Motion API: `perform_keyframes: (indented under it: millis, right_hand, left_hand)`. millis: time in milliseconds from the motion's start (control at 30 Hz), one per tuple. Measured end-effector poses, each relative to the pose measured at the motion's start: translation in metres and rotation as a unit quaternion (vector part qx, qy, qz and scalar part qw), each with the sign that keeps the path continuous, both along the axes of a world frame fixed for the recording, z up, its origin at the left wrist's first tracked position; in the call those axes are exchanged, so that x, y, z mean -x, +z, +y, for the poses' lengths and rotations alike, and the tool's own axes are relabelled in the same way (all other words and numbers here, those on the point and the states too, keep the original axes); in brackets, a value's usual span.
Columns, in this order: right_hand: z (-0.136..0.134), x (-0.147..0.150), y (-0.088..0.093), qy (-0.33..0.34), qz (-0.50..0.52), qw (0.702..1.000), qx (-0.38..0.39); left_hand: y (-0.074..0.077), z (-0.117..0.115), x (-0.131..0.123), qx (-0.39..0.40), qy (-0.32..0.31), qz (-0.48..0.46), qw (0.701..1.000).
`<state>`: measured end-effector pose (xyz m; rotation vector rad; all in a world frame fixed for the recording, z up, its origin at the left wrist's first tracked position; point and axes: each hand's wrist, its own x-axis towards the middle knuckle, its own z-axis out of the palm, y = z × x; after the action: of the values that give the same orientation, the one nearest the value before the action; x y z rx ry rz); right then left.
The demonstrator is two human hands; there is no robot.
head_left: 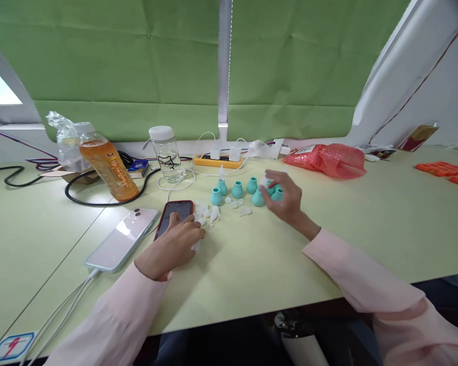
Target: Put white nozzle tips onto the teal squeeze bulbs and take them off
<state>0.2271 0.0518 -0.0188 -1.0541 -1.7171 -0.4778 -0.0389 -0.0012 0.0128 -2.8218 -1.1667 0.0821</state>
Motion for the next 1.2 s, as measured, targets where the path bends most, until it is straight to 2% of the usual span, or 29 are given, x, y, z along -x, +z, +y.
perform_keyframes:
  millis: [67,133,233,367,433,533,700,833,933,1100,1200]
  right_hand:
    - [-0.008,0.012,-0.007,0.071,-0.096,0.993,-0.013]
    - [-0.015,0.023,-0.013,0.111,-0.184,0.977,0.013]
    - [-0.018,0.031,-0.019,0.100,-0.270,0.952,0.099]
    - [-0.014,0.027,-0.024,0.071,-0.325,0.922,0.200]
    - [-0.013,0.025,-0.026,0.085,-0.328,0.913,0.228]
    - [-0.014,0.026,-0.029,0.127,-0.279,0.920,0.245]
    - [-0.018,0.031,-0.034,0.188,-0.137,0.941,0.245]
    - [-0.023,0.034,-0.031,0.199,-0.102,0.959,0.176]
    - [-0.035,0.038,-0.023,0.223,-0.133,0.953,0.155]
    - [-0.050,0.049,-0.019,0.247,-0.262,0.907,0.217]
    - [-0.048,0.050,-0.024,0.254,-0.266,0.895,0.250]
  left_hand:
    - [-0.001,0.001,-0.003,-0.014,-0.001,-0.013,1.000]
    - [-0.003,0.001,-0.008,-0.043,-0.002,-0.038,0.998]
    - [-0.007,0.001,-0.020,-0.082,-0.002,-0.072,0.994]
    - [-0.022,0.000,-0.034,-0.083,-0.018,-0.077,0.993]
    - [-0.030,-0.001,-0.037,-0.060,-0.023,-0.089,0.994]
    - [-0.035,0.000,-0.037,-0.045,-0.017,-0.113,0.992]
    - [-0.024,-0.001,-0.030,-0.120,0.029,-0.096,0.988]
    - [-0.020,-0.001,-0.026,-0.142,0.050,-0.053,0.987]
    - [-0.027,0.000,-0.028,-0.143,0.047,-0.026,0.988]
    - [-0.036,-0.001,-0.037,-0.128,0.036,-0.016,0.991]
    - [-0.037,-0.002,-0.039,-0.096,0.034,-0.056,0.993]
